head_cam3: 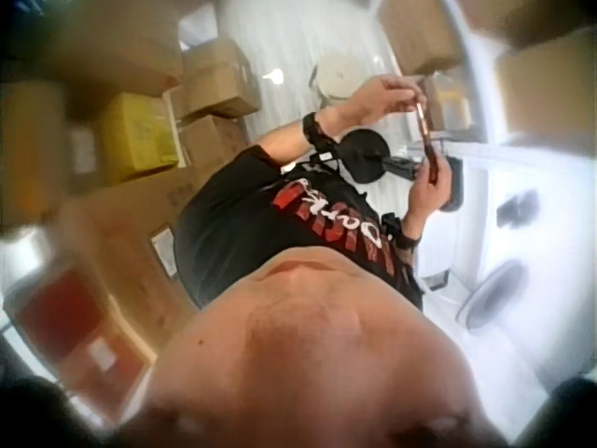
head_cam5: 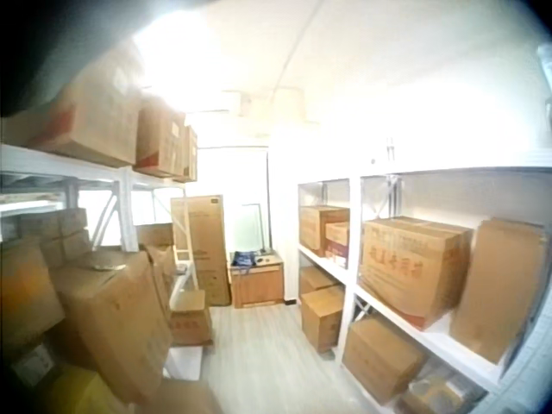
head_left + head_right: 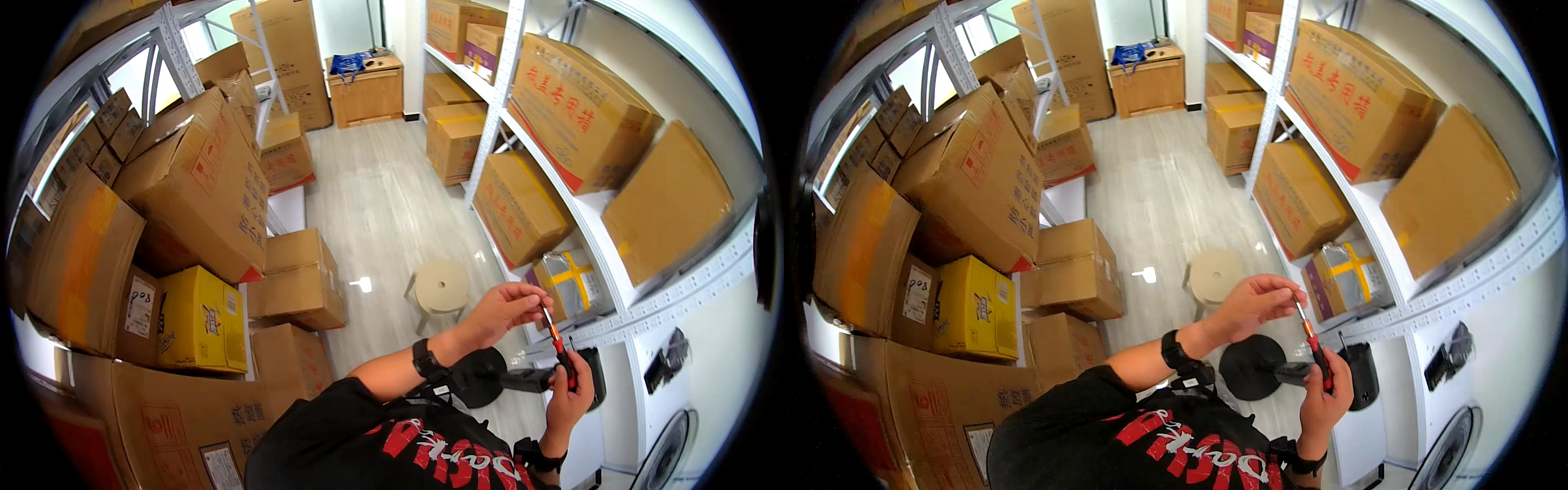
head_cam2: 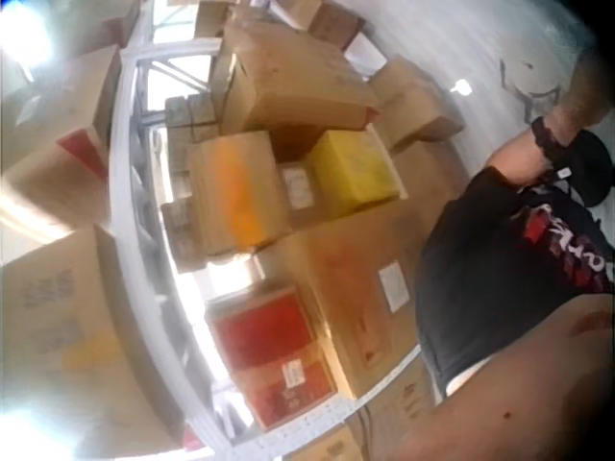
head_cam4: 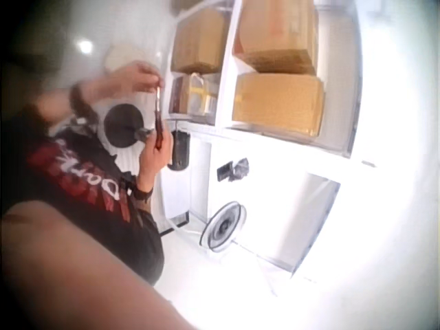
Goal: The person assembles a standing fan by attaching the motor housing to the base, inserting the fan blade, and securing the front grille with a screwdriver. The person then attaches the fan head to the stand and tightens the connection.
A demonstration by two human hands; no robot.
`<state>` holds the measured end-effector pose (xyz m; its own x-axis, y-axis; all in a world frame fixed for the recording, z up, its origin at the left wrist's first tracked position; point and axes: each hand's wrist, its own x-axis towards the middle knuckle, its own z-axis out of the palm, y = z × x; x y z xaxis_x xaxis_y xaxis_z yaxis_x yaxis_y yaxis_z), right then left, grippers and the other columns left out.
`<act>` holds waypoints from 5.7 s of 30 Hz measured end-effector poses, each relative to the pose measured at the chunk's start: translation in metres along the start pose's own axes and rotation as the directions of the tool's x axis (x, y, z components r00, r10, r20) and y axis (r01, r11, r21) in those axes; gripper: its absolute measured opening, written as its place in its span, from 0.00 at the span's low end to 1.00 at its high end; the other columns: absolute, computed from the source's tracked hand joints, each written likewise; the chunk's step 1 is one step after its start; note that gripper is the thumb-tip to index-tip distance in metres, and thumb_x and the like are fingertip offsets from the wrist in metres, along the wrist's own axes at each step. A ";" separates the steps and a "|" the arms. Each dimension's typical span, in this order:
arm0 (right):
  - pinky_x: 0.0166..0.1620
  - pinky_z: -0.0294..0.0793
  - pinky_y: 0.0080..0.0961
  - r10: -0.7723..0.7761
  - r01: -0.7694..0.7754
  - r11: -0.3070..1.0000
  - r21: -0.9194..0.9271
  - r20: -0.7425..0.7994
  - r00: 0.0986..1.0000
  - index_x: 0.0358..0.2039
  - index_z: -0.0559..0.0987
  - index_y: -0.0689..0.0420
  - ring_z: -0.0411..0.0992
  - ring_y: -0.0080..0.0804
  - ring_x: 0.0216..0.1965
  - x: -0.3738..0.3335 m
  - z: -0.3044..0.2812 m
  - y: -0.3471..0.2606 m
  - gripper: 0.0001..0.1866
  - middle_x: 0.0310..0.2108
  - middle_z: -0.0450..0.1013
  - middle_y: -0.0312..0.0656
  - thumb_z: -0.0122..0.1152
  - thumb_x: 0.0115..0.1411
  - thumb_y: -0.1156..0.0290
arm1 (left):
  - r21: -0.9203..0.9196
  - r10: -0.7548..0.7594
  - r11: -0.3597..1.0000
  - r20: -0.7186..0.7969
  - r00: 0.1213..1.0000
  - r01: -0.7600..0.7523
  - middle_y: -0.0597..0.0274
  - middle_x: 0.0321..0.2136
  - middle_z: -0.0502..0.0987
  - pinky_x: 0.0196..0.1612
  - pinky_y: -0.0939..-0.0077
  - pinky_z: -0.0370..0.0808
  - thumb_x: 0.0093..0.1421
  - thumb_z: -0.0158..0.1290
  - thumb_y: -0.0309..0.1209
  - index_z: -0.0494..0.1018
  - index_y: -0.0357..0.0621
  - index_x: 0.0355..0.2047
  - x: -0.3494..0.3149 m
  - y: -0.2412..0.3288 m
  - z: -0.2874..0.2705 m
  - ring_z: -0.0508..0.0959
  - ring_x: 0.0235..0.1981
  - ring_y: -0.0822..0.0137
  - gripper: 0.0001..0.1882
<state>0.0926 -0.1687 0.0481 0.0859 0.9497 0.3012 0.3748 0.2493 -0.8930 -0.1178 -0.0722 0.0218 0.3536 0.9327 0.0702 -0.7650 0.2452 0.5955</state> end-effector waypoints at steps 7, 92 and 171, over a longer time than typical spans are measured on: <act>0.28 0.69 0.15 0.056 -0.059 0.998 0.026 0.093 0.994 0.58 0.73 0.64 0.68 0.17 0.23 0.062 0.051 0.017 0.20 0.35 0.78 0.41 0.52 0.64 0.78 | -0.025 -0.103 0.994 -0.032 0.994 0.102 0.60 0.44 0.80 0.48 0.77 0.78 0.68 0.52 0.29 0.75 0.41 0.47 0.068 0.030 -0.034 0.79 0.47 0.68 0.10; 0.33 0.80 0.29 -0.254 -0.011 0.967 -0.255 -0.967 0.032 0.52 0.73 0.66 0.81 0.43 0.36 0.087 0.261 0.227 0.22 0.41 0.78 0.62 0.62 0.65 0.63 | 0.243 -0.125 0.254 0.968 -0.217 0.936 0.52 0.38 0.77 0.37 0.70 0.74 0.62 0.60 0.35 0.77 0.40 0.43 0.294 -0.268 -0.141 0.76 0.35 0.60 0.13; 0.43 0.83 0.32 -0.776 -0.711 0.455 -0.537 -0.631 -0.020 0.50 0.72 0.70 0.80 0.40 0.40 0.092 0.204 0.198 0.17 0.41 0.76 0.52 0.61 0.64 0.74 | 0.380 -0.173 0.861 0.845 -0.506 0.340 0.58 0.54 0.76 0.60 0.79 0.66 0.69 0.47 0.39 0.73 0.35 0.56 0.281 -0.331 0.031 0.74 0.54 0.70 0.22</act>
<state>-0.0140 0.0070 -0.1692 0.2896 -0.3322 0.8977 0.6050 -0.6632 -0.4406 0.2514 0.1005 -0.1310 0.4080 -0.7378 0.5378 -0.3339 0.4276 0.8400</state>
